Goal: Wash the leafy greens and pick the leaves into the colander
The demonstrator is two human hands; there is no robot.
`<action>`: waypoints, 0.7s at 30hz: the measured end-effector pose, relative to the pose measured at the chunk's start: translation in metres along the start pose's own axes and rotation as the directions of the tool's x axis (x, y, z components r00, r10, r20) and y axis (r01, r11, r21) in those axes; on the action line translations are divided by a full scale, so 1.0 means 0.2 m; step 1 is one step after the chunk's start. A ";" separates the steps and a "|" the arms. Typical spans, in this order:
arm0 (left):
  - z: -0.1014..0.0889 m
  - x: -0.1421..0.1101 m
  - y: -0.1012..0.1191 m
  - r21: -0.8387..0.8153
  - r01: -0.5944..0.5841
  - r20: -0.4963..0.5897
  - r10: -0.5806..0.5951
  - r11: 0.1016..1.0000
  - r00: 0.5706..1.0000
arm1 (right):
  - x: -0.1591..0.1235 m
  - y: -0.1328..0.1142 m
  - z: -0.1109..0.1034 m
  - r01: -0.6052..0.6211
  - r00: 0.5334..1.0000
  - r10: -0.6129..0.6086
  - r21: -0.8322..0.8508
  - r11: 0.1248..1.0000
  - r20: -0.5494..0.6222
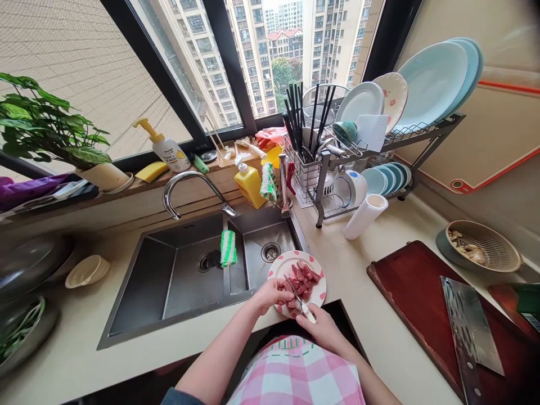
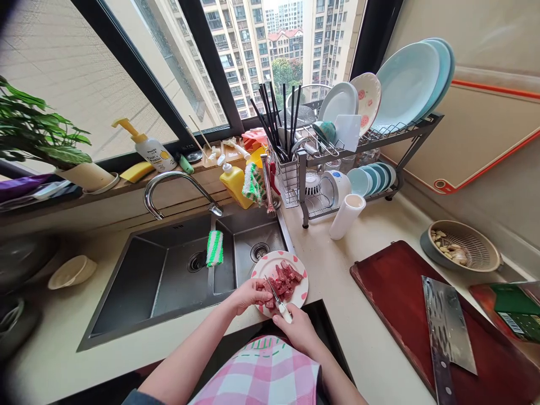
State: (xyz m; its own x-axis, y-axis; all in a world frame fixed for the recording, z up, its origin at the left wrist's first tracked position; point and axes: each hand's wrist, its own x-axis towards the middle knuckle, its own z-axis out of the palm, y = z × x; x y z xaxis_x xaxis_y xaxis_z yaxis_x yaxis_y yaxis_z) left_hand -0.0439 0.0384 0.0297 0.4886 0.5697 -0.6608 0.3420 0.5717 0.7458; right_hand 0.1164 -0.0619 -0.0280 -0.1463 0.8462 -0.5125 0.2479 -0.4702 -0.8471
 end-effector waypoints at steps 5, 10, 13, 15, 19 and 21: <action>-0.07 0.06 0.02 0.042 -0.050 -0.072 0.053 0.998 0.996 | 0.05 0.00 0.04 -0.084 0.993 0.090 0.079 0.993 -0.081; -0.12 0.16 0.01 0.421 0.038 -0.383 0.140 0.906 0.913 | 0.00 0.05 -0.04 -0.149 0.983 0.165 0.190 0.971 -0.075; -0.11 0.19 0.02 0.712 0.089 -0.390 0.288 0.696 0.875 | -0.06 0.11 -0.11 -0.150 0.981 0.175 0.237 0.960 -0.089; -0.07 0.19 0.03 0.842 0.049 -0.304 0.398 0.537 0.865 | -0.09 0.14 -0.16 -0.159 0.978 0.186 0.254 0.954 -0.088; 0.02 0.21 0.05 0.927 -0.187 0.030 0.432 0.325 0.902 | -0.14 0.18 -0.21 -0.185 0.973 0.216 0.279 0.942 -0.085; 0.06 0.23 0.05 0.944 -0.232 0.120 0.412 0.233 0.903 | -0.16 0.19 -0.23 -0.192 0.969 0.227 0.287 0.938 -0.093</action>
State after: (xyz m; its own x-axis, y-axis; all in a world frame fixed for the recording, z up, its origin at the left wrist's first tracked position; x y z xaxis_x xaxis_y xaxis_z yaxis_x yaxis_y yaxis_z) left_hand -0.0087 0.0628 0.0080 0.6788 0.6789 -0.2798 0.7244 -0.5566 0.4067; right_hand 0.1742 -0.0948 -0.0377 0.0038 0.7370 -0.6759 -0.0143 -0.6758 -0.7369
